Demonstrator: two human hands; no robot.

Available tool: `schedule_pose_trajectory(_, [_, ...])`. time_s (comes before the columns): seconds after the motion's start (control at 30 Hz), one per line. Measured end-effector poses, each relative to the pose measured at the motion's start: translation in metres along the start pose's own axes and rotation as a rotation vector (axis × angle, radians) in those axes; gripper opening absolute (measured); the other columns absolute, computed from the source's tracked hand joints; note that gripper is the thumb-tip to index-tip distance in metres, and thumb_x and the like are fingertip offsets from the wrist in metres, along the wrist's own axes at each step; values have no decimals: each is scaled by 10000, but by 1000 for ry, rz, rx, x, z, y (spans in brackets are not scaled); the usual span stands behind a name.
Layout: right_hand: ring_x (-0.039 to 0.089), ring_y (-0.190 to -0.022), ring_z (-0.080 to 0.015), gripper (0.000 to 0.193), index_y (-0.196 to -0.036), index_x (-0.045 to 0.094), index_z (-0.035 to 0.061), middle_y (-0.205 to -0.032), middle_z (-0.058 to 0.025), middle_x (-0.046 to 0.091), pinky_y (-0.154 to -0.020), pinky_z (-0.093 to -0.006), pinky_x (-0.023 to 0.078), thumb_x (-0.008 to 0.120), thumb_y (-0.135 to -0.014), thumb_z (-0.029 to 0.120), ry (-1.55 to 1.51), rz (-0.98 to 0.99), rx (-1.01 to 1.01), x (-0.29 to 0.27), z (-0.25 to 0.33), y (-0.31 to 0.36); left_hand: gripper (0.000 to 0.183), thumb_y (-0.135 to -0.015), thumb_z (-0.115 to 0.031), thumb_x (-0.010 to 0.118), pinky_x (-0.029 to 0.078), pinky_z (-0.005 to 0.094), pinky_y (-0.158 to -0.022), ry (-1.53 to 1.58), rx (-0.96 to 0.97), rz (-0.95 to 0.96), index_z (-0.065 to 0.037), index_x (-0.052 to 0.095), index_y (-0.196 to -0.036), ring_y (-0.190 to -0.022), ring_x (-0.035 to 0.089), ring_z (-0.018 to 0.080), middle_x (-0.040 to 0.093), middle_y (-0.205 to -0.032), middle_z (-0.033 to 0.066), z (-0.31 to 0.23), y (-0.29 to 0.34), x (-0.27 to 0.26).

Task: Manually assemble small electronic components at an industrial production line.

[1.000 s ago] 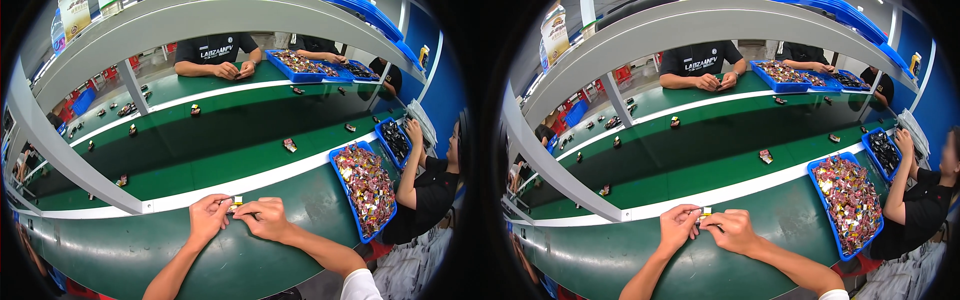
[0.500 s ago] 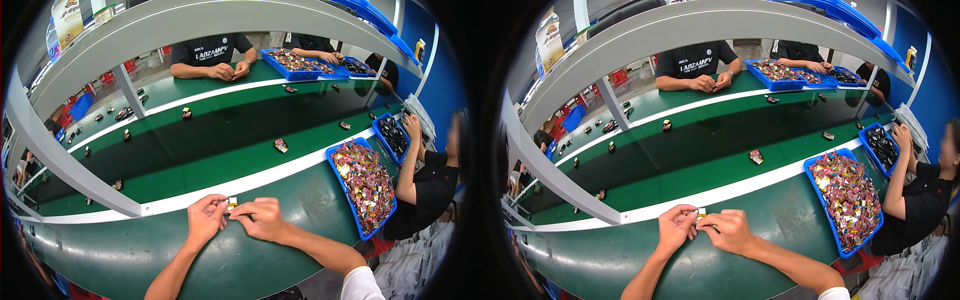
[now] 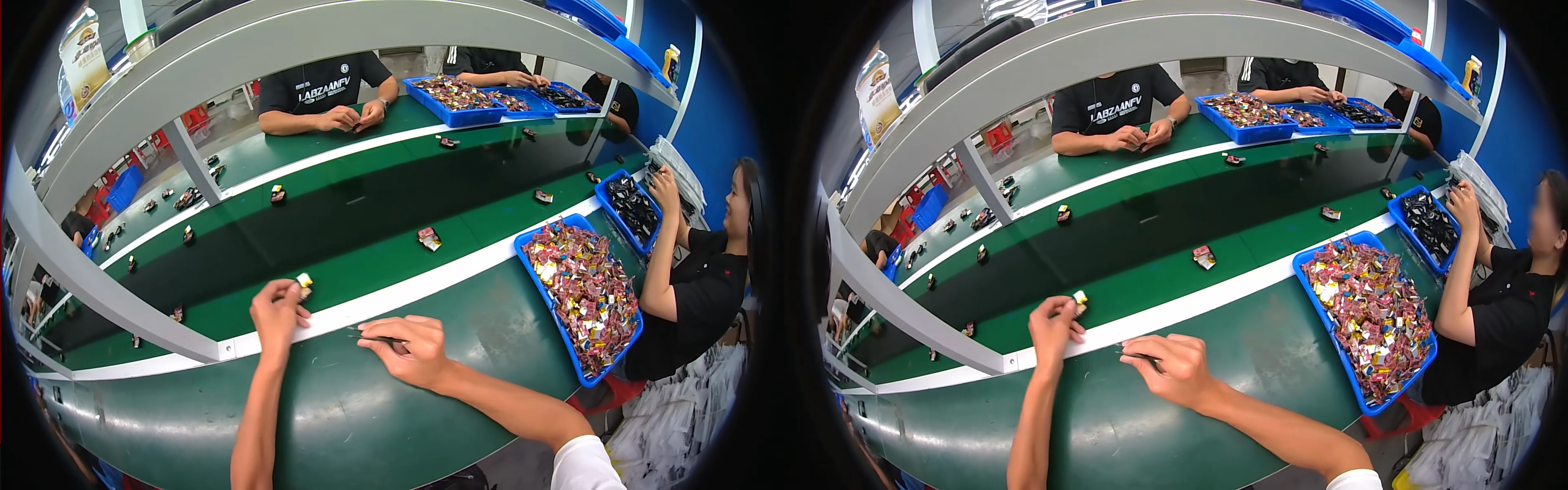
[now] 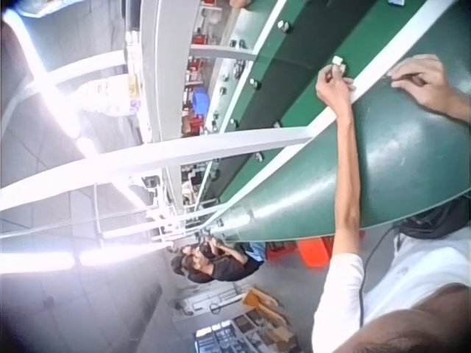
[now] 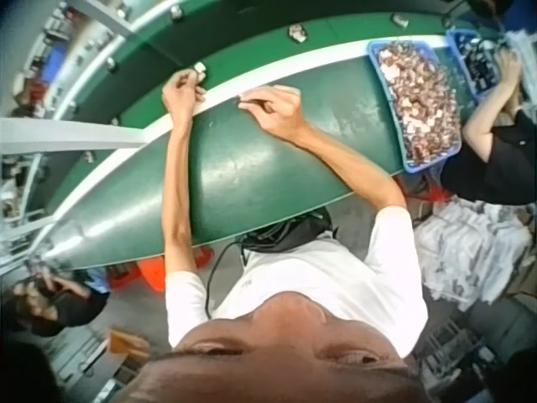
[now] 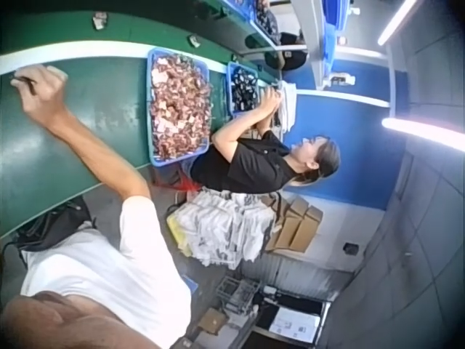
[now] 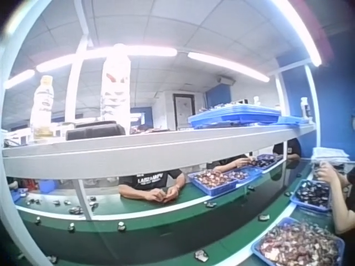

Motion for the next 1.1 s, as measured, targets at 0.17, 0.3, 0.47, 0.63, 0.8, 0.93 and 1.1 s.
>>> schedule_pose_trajectory(0.17, [455, -413, -77, 164, -823, 733, 59, -845, -37, 768, -420, -229, 348, 842, -716, 1, 2, 21, 84, 3, -6, 2, 189, -957, -148, 629, 530, 438, -601, -845, 606, -179, 23, 696, -1000, -708, 674, 339, 639, -940, 183, -4, -24, -31])
schedule_pose_trajectory(0.3, [425, -402, -77, 161, -837, 739, 54, -841, -36, 765, -421, -227, 345, 838, -721, 3, 14, 16, 135, 1, -14, 4, 220, -978, -170, 590, 506, 453, -719, -893, 492, -423, 14, 711, -979, -817, 661, 385, 646, -965, 183, -38, -17, -37])
schedule_pose_trajectory(0.47, [406, -399, -71, 141, -849, 730, 39, -800, -23, 747, -425, -238, 346, 830, -750, 26, 22, 3, 248, -1, -23, 5, 147, -887, -101, 669, 528, 362, -650, -430, 538, -22, 19, 727, -951, -713, 682, 290, 679, -898, 175, -43, -27, 26])
schedule_pose_trajectory(0.63, [389, -406, -70, 135, -862, 721, 30, -781, -16, 746, -424, -255, 332, 824, -778, 54, -31, -62, 306, -3, -37, 10, 200, -922, -103, 668, 433, 250, -410, -92, 101, 442, 59, 708, -1032, -527, 616, 101, 694, -756, 85, -36, -41, 125])
schedule_pose_trajectory(0.8, [547, -544, -113, 170, -730, 660, 1, -809, -53, 732, -492, -256, 411, 822, -775, 26, -34, -46, 391, -4, -40, 12, 194, -857, -132, 723, 504, 289, -439, -243, 173, 525, 31, 733, -961, -542, 671, 173, 721, -802, 128, -49, -59, 188])
schedule_pose_trajectory(0.93, [703, -653, -149, 317, -572, 572, -36, -911, -94, 762, -548, -258, 490, 819, -767, -5, -46, 12, 498, -1, -39, 12, 263, -775, -292, 792, 566, 367, -708, -541, 264, 541, -34, 763, -818, -725, 708, 256, 728, -804, 119, -41, -87, 209])
schedule_pose_trajectory(1.1, [462, -436, -51, 113, -799, 720, -14, -886, -44, 760, -457, -236, 393, 821, -778, 33, -53, -1, 508, -6, -44, 11, 263, -713, -220, 841, 527, 323, -710, -645, 253, 698, -10, 742, -838, -745, 658, 190, 707, -786, 94, -43, -98, 223])
Point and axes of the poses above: each hand's wrist, its own y-axis away from the middle knuckle, its own x-axis out of the palm, z = x × y, the point moved 6 cm from there along -y, towards the middle knuckle
